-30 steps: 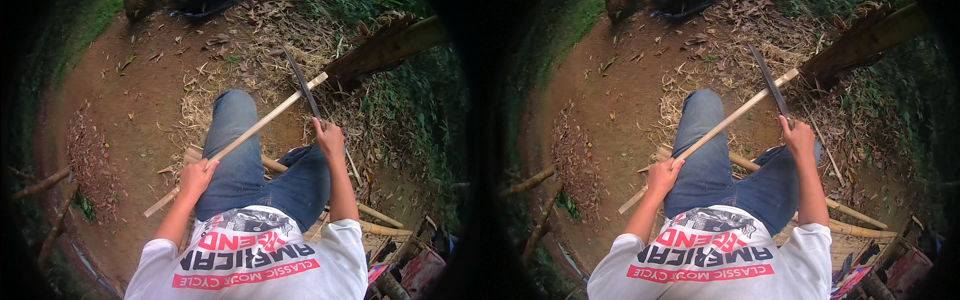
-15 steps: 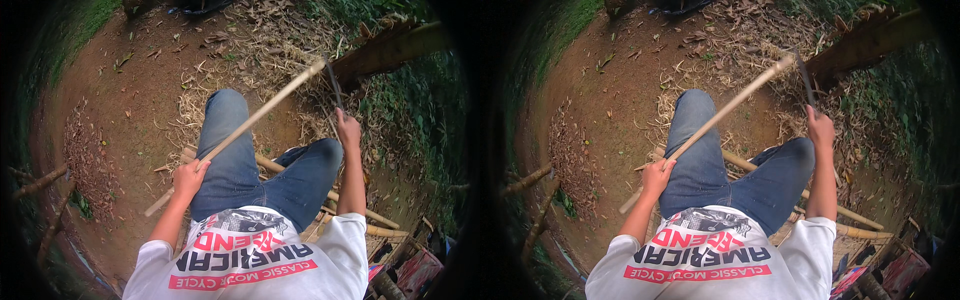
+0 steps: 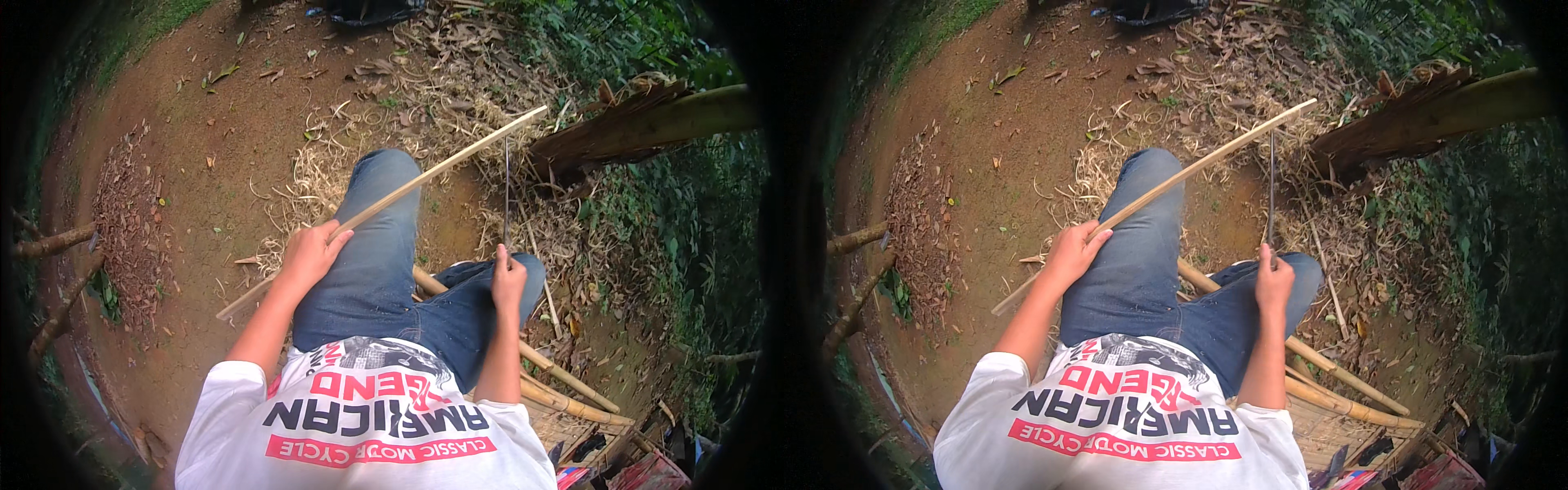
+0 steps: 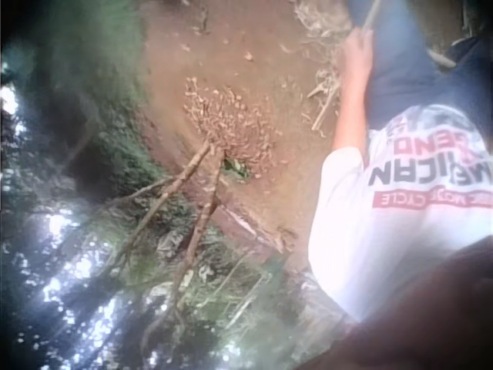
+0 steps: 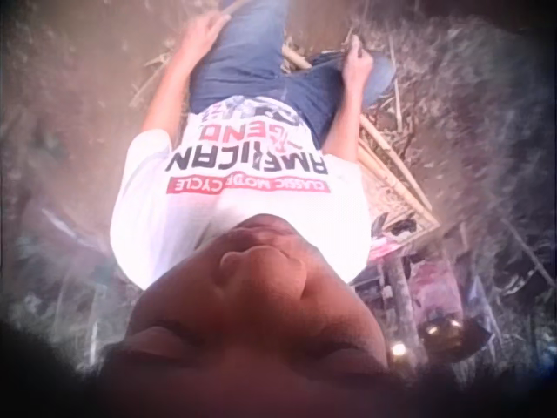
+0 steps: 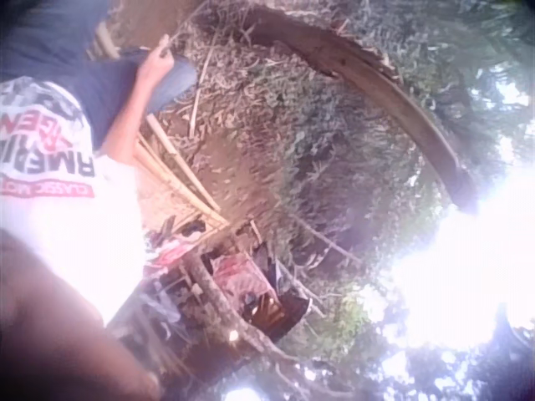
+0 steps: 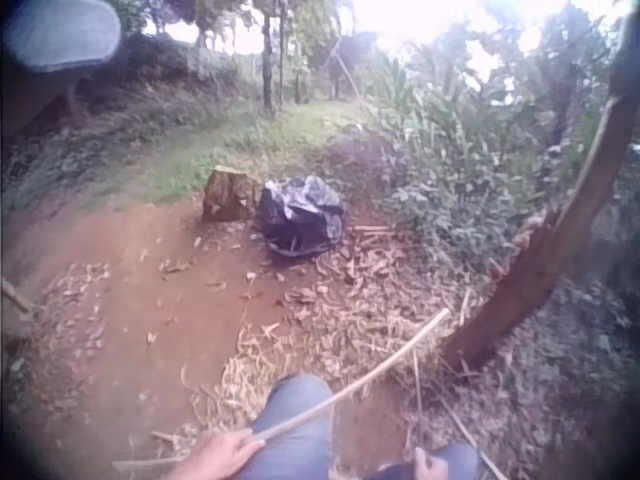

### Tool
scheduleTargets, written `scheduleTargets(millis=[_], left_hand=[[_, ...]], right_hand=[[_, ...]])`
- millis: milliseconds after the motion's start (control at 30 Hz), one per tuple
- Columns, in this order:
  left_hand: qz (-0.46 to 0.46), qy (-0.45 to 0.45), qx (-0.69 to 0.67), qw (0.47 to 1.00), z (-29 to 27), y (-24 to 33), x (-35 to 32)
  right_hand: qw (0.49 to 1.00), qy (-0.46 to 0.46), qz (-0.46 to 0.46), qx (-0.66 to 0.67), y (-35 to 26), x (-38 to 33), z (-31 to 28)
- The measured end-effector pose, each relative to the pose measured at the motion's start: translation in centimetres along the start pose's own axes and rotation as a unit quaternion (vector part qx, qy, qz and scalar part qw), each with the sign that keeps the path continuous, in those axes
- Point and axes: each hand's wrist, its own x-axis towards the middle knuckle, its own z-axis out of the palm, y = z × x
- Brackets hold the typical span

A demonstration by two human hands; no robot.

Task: The person shaves a thin strip of wood using a machete, repeatedly drawing the blade along the length of the wood while holding it by hand.

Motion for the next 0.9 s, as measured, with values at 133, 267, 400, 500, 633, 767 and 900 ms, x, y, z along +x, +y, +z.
scheduleTargets(millis=[133, 267, 400, 500, 633, 767, 900], left_hand=[[0.033, 0.012, 0.008, 0.999, -2.4, 1.9, 0.8], [0.117, 0.038, -0.125, 0.985, -4.2, 3.5, 2.0], [0.132, -0.012, -0.377, 0.917, -8.2, 5.6, 4.2], [0.194, -0.013, -0.521, 0.831, -12.3, 9.8, 6.5], [0.308, 0.088, -0.619, 0.717, -18.1, 14.4, 7.3], [0.366, 0.181, -0.641, 0.650, -19.8, 15.7, 7.2], [0.368, 0.170, -0.659, 0.633, -16.1, 15.3, 7.3]], right_hand=[[0.960, -0.079, 0.067, 0.259, -1.6, -3.0, 2.2], [0.925, -0.091, 0.135, 0.342, -0.8, -5.9, 3.2], [0.915, -0.069, 0.162, 0.364, -0.6, -8.0, 2.5], [0.927, -0.050, 0.135, 0.348, -0.7, -8.9, 0.8], [0.925, -0.062, 0.106, 0.358, -1.5, -10.6, -0.5], [0.913, -0.056, 0.078, 0.396, -3.4, -11.9, -0.5], [0.910, -0.035, -0.014, 0.412, -7.4, -13.1, -1.4]])
